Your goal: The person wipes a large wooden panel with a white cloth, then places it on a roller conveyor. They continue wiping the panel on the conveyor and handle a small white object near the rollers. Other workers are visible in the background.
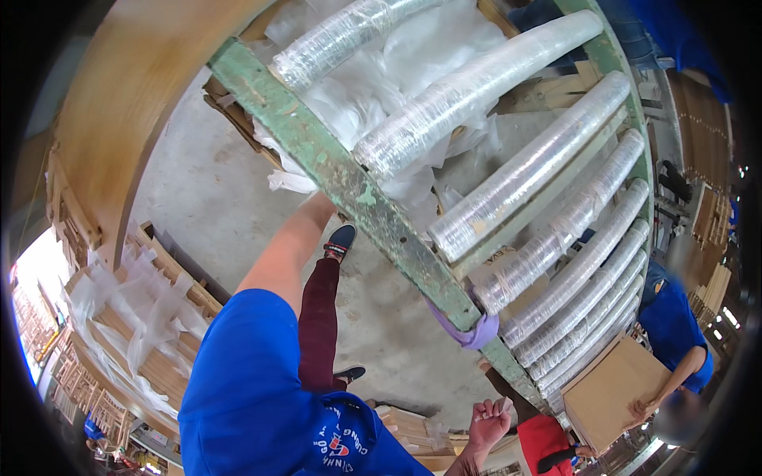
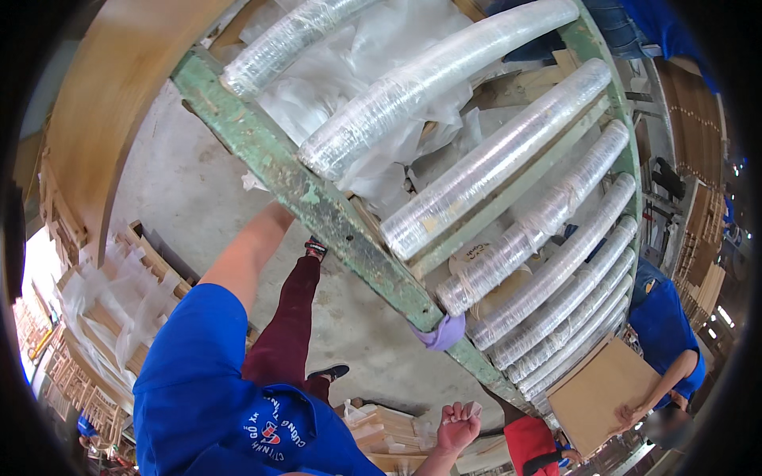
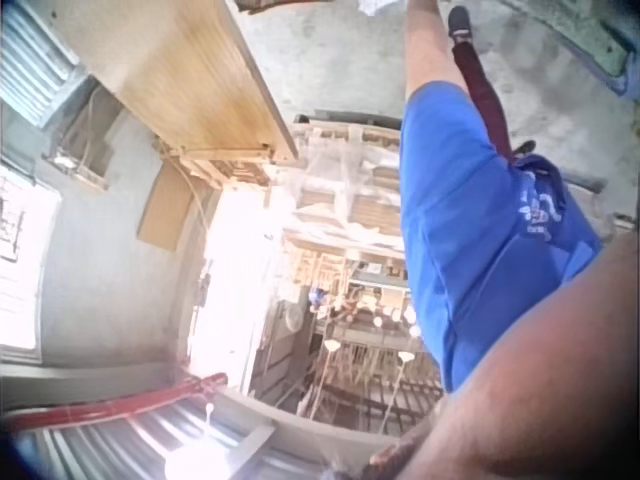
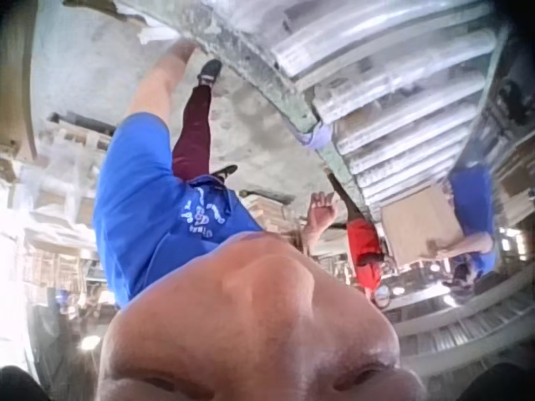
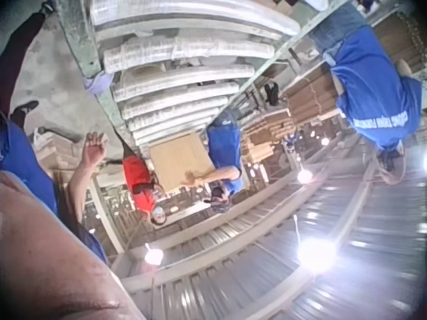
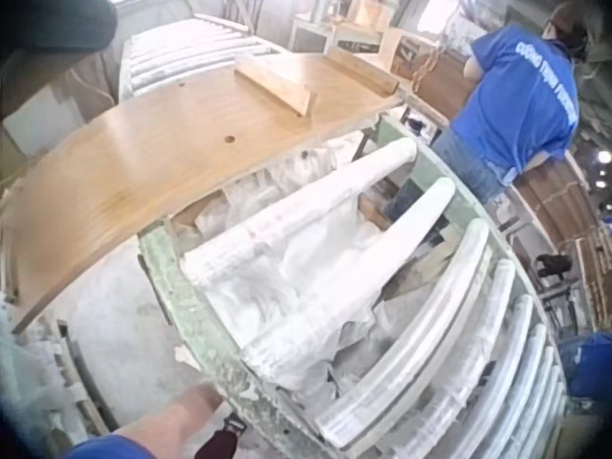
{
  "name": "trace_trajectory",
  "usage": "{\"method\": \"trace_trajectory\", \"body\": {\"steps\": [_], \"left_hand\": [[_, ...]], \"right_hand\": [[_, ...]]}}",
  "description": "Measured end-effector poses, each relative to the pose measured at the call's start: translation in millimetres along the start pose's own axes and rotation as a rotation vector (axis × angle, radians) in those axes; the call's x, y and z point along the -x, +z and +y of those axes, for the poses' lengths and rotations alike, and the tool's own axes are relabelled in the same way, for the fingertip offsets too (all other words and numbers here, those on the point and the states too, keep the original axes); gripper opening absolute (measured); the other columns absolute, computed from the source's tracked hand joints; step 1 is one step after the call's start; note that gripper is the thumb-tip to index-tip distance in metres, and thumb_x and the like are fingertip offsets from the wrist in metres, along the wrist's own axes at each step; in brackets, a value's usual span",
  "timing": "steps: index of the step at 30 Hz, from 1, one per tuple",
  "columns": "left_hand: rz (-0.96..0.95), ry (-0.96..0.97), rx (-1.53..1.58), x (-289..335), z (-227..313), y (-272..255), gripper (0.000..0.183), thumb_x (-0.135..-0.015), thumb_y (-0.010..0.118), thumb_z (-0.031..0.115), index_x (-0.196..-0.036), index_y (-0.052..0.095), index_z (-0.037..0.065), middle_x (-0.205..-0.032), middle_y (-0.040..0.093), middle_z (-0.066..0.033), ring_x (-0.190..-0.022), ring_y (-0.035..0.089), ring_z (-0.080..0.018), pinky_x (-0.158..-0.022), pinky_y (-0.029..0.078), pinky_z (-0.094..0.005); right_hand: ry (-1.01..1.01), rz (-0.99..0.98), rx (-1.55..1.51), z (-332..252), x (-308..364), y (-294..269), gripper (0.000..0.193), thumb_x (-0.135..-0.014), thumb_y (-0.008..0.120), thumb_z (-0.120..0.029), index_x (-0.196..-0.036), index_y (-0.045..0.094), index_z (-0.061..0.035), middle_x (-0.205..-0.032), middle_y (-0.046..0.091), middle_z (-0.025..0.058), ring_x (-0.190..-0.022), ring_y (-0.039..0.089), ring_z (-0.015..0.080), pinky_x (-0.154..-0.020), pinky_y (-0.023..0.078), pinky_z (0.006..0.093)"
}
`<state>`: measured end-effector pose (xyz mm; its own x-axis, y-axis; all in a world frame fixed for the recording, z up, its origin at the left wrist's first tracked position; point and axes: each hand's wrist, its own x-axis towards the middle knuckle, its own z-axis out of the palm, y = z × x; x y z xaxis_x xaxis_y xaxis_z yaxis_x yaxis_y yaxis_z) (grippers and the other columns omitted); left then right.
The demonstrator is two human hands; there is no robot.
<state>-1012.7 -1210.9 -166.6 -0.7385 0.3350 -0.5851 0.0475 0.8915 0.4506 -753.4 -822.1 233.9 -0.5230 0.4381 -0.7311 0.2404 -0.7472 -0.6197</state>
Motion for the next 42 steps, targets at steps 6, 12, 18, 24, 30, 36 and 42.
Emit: {"method": "trace_trajectory", "body": {"steps": [6, 12, 18, 24, 30, 36, 42], "left_hand": [[-0.072, -0.156, -0.036, -12, -27, 72, 0.041, -0.084, 0.047, 0.025, -0.117, 0.048, 0.000, -0.123, 0.048, -0.0158, -0.115, 0.042, -0.0300, -0.100, 0.030, -0.0382], [-0.062, -0.188, -0.086, -21, -44, 91, 0.045, -0.083, 0.048, 0.026, -0.120, 0.046, 0.000, -0.125, 0.046, -0.0155, -0.117, 0.040, -0.0295, -0.100, 0.029, -0.0386], [-0.086, -0.058, -0.101, 5, -21, 50, 0.048, -0.083, 0.049, 0.027, -0.122, 0.044, 0.001, -0.128, 0.044, -0.0152, -0.120, 0.039, -0.0291, -0.101, 0.029, -0.0389], [-0.077, 0.144, -0.021, 36, 10, -62, 0.052, -0.082, 0.051, 0.029, -0.125, 0.042, 0.001, -0.130, 0.042, -0.0149, -0.122, 0.037, -0.0286, -0.101, 0.029, -0.0392], [0.062, -0.001, 0.056, 128, 64, -104, 0.032, -0.085, 0.046, 0.028, -0.096, 0.063, 0.004, -0.102, 0.061, -0.0155, -0.098, 0.056, -0.0314, -0.083, 0.045, -0.0401], [-0.210, 0.306, -0.266, 199, 116, -94, 0.037, -0.081, 0.050, 0.035, -0.088, 0.062, 0.001, -0.093, 0.061, -0.0203, -0.091, 0.057, -0.0369, -0.079, 0.045, -0.0441], [-0.389, 0.704, -0.183, 278, 230, -30, 0.036, -0.085, 0.046, 0.035, -0.098, 0.056, 0.003, -0.096, 0.059, -0.0221, -0.089, 0.056, -0.0386, -0.076, 0.043, -0.0463]], "right_hand": [[-0.071, 0.026, 0.037, 9, -23, 39, 0.017, -0.078, 0.048, -0.012, -0.067, 0.035, -0.0100, -0.061, 0.031, -0.0006, -0.057, 0.032, 0.0121, -0.059, 0.031, 0.0274], [-0.137, 0.002, -0.134, 13, -43, 44, 0.007, -0.079, 0.049, -0.010, -0.076, 0.042, -0.0095, -0.063, 0.036, -0.0025, -0.060, 0.035, 0.0097, -0.061, 0.031, 0.0258], [-0.121, -0.159, -0.276, 13, -16, 36, 0.005, -0.081, 0.047, -0.011, -0.080, 0.043, -0.0105, -0.066, 0.039, -0.0026, -0.063, 0.038, 0.0101, -0.065, 0.033, 0.0277], [-0.046, -0.115, -0.387, -6, 14, 22, 0.006, -0.082, 0.047, -0.016, -0.082, 0.046, -0.0097, -0.078, 0.045, -0.0009, -0.073, 0.043, 0.0136, -0.072, 0.036, 0.0315], [-0.159, -0.295, -0.443, 0, 51, -17, 0.012, -0.083, 0.049, -0.017, -0.090, 0.053, -0.0075, -0.085, 0.053, 0.0007, -0.081, 0.050, 0.0160, -0.076, 0.039, 0.0342], [-0.144, -0.243, -0.572, 21, 96, -60, 0.017, -0.090, 0.044, -0.020, -0.098, 0.056, -0.0104, -0.085, 0.060, 0.0033, -0.077, 0.056, 0.0200, -0.076, 0.042, 0.0375], [-0.253, -0.341, -0.406, 81, 138, -133, 0.012, -0.090, 0.048, -0.015, -0.100, 0.053, -0.0142, -0.080, 0.058, 0.0012, -0.069, 0.055, 0.0156, -0.066, 0.045, 0.0358]]}}
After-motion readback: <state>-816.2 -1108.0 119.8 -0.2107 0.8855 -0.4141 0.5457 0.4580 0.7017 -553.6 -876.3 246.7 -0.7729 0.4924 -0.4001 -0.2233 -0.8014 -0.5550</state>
